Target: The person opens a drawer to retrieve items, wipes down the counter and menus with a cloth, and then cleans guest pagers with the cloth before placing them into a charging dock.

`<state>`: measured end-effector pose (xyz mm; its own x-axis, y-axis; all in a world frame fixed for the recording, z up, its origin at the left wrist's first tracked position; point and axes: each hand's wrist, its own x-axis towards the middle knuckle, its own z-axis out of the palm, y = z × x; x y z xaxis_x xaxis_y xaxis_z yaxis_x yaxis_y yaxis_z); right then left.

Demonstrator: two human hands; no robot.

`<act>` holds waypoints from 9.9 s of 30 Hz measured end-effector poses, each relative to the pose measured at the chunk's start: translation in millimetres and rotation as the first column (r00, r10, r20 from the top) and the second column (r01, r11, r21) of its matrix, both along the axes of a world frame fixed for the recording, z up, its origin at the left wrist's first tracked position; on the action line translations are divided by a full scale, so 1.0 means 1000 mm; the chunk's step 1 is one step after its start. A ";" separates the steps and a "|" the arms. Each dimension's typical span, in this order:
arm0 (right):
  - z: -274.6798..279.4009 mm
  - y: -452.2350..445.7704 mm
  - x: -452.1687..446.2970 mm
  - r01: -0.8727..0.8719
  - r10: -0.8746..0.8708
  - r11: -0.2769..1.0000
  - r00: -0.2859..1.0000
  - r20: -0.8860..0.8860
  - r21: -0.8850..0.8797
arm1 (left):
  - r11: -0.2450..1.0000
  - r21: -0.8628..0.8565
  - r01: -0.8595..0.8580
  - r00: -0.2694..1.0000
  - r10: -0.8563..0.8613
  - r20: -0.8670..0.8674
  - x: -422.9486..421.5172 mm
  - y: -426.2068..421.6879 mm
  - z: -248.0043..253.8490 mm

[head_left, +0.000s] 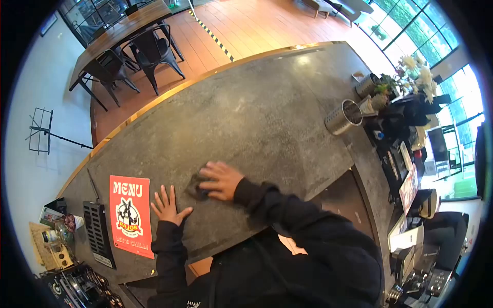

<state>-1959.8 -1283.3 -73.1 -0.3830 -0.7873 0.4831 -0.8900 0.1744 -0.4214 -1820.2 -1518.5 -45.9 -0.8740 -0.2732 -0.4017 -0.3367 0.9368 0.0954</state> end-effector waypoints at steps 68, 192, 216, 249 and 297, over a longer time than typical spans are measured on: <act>-0.017 0.042 -0.306 0.964 -0.941 0.263 0.247 -0.230 -0.039 | 0.791 0.092 -0.604 0.641 0.552 -0.533 0.140 -0.033 -0.002; 0.015 -0.122 0.172 -0.582 0.566 0.794 0.813 0.137 0.175 | 0.609 0.767 -0.202 -0.145 0.756 -0.638 0.183 -0.059 0.107; 0.037 -0.044 0.215 0.610 -0.613 0.763 0.788 -0.061 0.214 | -0.172 0.984 0.040 0.374 0.916 0.144 0.182 -0.105 0.002; 0.040 -0.239 0.235 -0.157 0.191 0.940 0.978 -0.086 0.303 | 0.984 0.177 -0.012 0.724 0.131 -0.677 0.260 -0.051 -0.004; 0.009 -0.298 0.105 0.075 -0.068 0.966 0.997 -0.037 0.248 | 0.957 0.283 0.060 0.767 0.138 -0.626 0.214 -0.075 -0.001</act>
